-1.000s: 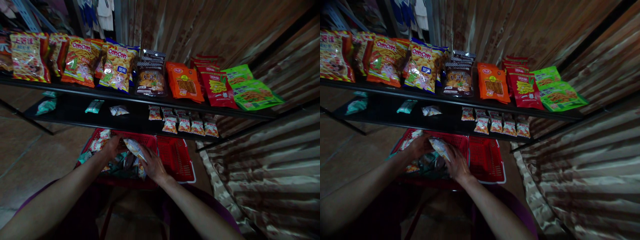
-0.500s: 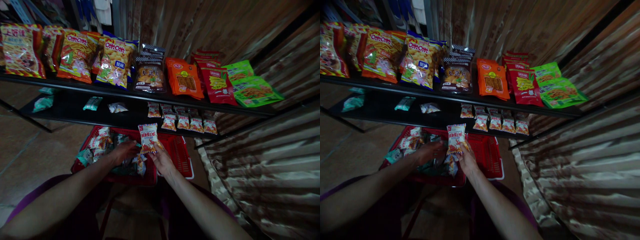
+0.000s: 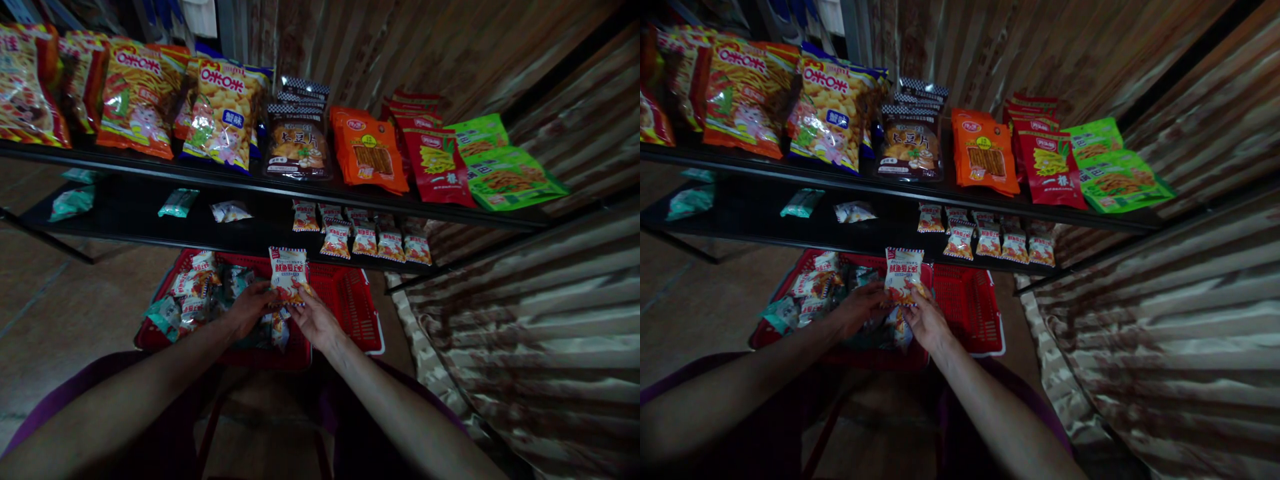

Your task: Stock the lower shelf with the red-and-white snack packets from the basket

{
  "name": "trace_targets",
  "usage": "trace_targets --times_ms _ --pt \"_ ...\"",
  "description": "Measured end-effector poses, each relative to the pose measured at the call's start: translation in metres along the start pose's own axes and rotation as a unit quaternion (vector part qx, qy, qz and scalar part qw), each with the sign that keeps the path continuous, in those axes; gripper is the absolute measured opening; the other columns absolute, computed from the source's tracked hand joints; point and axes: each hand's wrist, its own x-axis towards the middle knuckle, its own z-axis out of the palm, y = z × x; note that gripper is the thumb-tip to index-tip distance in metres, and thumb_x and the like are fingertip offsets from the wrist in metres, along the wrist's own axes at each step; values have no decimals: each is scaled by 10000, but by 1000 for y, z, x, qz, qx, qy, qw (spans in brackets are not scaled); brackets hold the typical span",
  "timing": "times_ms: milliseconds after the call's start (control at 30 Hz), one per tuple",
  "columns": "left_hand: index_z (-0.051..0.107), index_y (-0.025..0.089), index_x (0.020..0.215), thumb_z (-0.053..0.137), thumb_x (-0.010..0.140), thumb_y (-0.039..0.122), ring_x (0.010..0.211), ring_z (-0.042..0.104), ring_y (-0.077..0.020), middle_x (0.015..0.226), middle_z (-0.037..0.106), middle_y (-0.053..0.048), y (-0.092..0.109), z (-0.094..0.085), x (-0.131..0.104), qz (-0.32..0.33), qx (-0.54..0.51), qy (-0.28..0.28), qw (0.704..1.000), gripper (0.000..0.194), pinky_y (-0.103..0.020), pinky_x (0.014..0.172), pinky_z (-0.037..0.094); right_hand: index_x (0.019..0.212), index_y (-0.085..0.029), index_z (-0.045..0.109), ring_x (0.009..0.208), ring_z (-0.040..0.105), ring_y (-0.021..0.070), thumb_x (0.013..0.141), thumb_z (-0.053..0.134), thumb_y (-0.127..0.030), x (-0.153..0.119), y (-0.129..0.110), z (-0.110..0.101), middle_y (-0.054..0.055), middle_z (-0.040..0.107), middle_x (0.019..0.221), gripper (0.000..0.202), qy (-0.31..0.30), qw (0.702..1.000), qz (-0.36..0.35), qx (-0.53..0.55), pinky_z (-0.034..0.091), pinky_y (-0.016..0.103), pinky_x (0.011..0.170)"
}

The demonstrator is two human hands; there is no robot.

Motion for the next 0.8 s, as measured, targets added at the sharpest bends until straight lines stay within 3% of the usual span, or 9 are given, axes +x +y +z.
trace_targets --times_ms 267,567,800 --pt "668 139 862 769 583 170 747 658 -178 822 716 -63 -6 -10 7 32 28 30 999 299 -350 809 512 921 -236 626 782 679 155 625 767 -257 10 10 -7 15 730 916 329 4 994 -30 -106 533 286 700" --pt "678 146 828 751 569 175 778 663 -188 844 721 -60 -17 -16 20 39 39 41 998 271 -341 804 519 923 -214 642 746 673 125 569 791 -191 16 9 -18 10 731 844 384 47 993 -10 -111 527 265 724" --pt "670 167 877 680 636 135 776 670 -196 847 722 -42 -30 -8 56 64 53 41 996 243 -341 765 539 844 -211 674 637 635 117 557 786 -208 36 -5 -33 12 714 770 308 120 972 -63 -192 479 224 562"
